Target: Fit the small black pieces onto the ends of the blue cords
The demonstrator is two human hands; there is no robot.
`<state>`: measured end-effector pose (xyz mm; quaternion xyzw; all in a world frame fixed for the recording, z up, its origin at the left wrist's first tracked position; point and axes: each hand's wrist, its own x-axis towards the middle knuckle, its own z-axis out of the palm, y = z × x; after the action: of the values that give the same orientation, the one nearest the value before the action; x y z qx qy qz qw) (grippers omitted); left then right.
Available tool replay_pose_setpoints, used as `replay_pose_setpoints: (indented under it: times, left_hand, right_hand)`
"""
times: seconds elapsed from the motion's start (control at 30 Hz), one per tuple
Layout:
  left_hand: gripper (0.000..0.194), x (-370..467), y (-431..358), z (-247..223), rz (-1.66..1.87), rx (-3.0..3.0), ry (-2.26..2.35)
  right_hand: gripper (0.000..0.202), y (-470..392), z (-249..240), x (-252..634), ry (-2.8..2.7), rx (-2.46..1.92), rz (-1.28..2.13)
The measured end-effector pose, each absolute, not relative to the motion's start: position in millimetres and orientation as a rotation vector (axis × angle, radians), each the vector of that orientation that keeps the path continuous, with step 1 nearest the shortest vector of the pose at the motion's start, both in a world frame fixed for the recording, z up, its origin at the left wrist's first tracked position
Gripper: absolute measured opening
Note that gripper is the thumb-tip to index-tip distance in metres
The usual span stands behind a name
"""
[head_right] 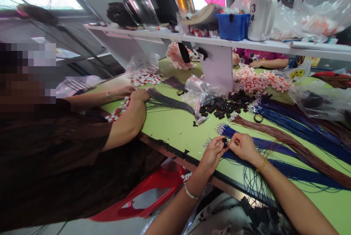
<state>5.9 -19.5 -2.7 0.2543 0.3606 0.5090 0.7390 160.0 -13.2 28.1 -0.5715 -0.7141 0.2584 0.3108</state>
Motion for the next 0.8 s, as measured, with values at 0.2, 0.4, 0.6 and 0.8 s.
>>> replay_pose_setpoints:
  times: [0.2,0.4,0.6,0.8]
  left_hand:
    - [0.034,6,-20,-3,1.123,0.562,0.804]
    - [0.036,8,-22,-4,1.138,0.611,0.836]
    - [0.037,10,-23,-3,1.126,0.662,0.897]
    - [0.035,12,-21,-5,1.147,0.684,0.938]
  right_hand:
    - [0.015,-14,30,159,-1.93,-1.512,0.641]
    - [0.015,-15,30,156,-1.989,-1.497,0.568]
    - [0.016,-15,25,162,-2.096,-1.36,0.587]
    - [0.019,-15,19,160,-2.078,-1.405,0.607]
